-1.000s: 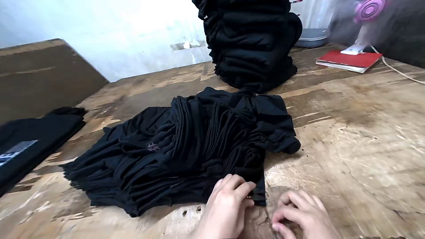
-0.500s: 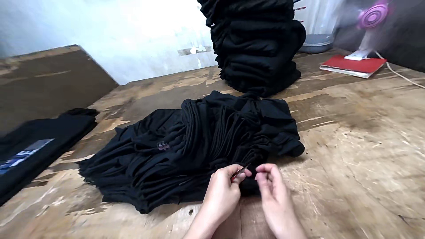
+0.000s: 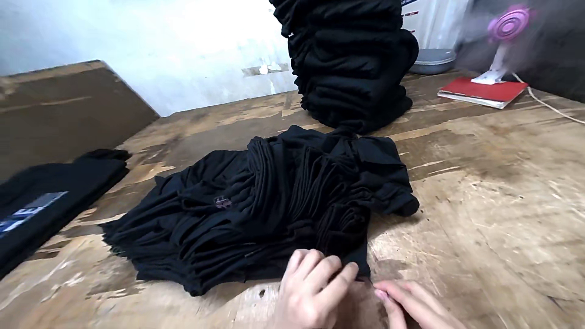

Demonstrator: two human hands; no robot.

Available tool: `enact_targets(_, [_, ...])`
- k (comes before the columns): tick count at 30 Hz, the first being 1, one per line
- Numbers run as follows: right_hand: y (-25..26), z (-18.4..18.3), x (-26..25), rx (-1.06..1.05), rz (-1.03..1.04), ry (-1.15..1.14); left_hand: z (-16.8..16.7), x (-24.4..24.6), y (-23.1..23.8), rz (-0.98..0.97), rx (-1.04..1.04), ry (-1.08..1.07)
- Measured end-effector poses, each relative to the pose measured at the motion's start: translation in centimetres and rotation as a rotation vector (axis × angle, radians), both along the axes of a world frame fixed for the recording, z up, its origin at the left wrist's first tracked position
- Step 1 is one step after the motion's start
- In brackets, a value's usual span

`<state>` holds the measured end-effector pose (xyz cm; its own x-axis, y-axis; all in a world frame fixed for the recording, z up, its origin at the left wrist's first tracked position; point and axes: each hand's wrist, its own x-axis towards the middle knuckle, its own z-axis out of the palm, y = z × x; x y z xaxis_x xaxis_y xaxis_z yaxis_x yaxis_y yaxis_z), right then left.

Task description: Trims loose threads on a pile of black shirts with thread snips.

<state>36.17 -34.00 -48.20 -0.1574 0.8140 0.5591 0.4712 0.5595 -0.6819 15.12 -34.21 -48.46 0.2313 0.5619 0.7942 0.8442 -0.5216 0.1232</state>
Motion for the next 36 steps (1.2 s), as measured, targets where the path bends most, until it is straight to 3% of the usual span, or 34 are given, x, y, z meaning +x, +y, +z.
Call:
enact_targets(4, [0.0,0.1,-0.4,-0.02,0.029,-0.048,-1.0,0.1,1.6,-0.066,0.033,0.055])
enact_targets(9, [-0.1,1.4,2.3,-0.182,0.148,-0.394,0.3,-1.0,1.1,0.02,0.0,-0.109])
enact_targets(11, [-0.3,1.8,2.3,-0.177,0.132,-0.432,1.0,-1.6,0.7,0.072,-0.015,-0.188])
enact_targets(16, [1.9,0.6,-2.5,0.199,-0.115,-0.418,1.2,-0.9,0.6,0.13,-0.043,-0.254])
enact_targets(19, [3.1,-0.6,-3.4,0.316,-0.133,-0.378,0.7,-1.0,0.4,0.142,-0.059,-0.244])
enact_targets(25, [1.7,0.1,-0.3,0.042,-0.008,-0.042,-0.1,-2.1,-0.7,0.089,-0.071,-0.106])
enact_targets(31, [0.8,0.7,2.0,-0.208,0.277,-0.144,-1.5,0.2,1.2,-0.022,-0.044,0.009])
enact_targets(36, [1.5,0.8,0.6,-0.119,0.109,-0.26,0.3,-0.3,1.1,0.006,-0.175,-0.098])
